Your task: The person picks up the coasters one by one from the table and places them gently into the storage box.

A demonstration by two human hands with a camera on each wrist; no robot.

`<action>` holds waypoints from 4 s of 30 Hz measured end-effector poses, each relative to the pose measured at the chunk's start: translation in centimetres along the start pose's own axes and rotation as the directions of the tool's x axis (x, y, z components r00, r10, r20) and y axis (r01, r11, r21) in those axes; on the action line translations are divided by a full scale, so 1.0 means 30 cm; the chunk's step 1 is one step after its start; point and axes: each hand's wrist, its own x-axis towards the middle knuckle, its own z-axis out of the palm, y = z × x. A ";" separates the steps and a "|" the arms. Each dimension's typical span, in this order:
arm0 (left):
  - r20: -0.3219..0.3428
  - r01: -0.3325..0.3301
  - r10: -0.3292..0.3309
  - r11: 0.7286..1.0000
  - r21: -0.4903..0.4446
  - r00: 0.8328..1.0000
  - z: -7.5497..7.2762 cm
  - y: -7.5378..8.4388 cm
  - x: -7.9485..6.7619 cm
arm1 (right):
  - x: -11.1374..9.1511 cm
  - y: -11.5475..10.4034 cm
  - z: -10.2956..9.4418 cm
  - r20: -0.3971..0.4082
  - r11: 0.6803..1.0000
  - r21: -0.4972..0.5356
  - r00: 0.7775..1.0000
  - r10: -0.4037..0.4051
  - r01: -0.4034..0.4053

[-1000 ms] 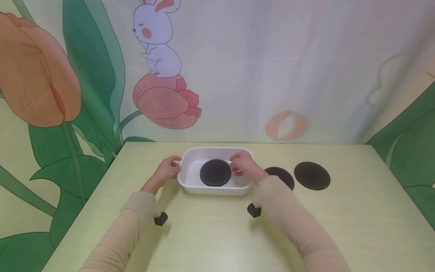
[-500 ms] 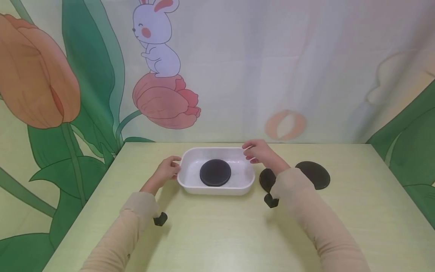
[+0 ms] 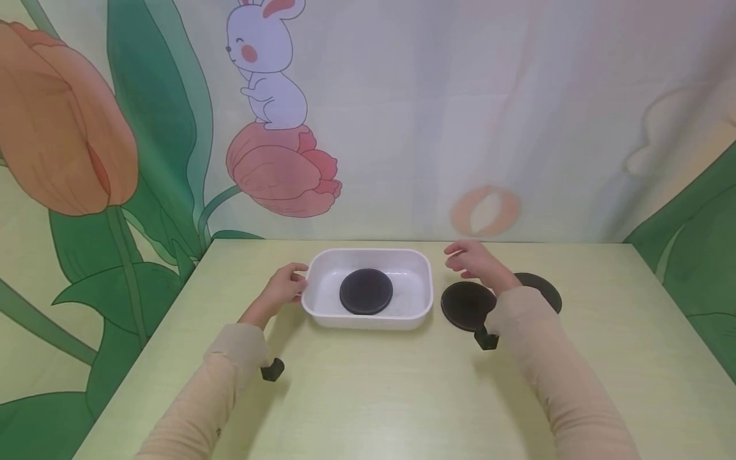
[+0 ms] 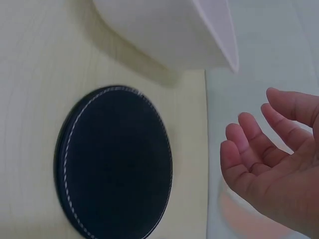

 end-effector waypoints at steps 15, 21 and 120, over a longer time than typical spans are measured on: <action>-0.004 0.011 -0.012 1.000 -0.011 1.000 0.002 0.013 0.002 | -0.001 0.133 -0.067 0.089 0.998 -0.036 0.994 0.057 -0.054; -0.008 -0.005 0.005 1.000 -0.011 1.000 0.003 0.010 0.001 | -0.001 0.167 -0.067 0.072 0.996 -0.064 0.995 0.071 -0.066; 0.005 -0.021 0.021 0.999 -0.028 1.000 -0.009 0.005 -0.014 | -0.135 0.136 -0.163 0.325 0.998 -0.007 0.944 0.062 -0.063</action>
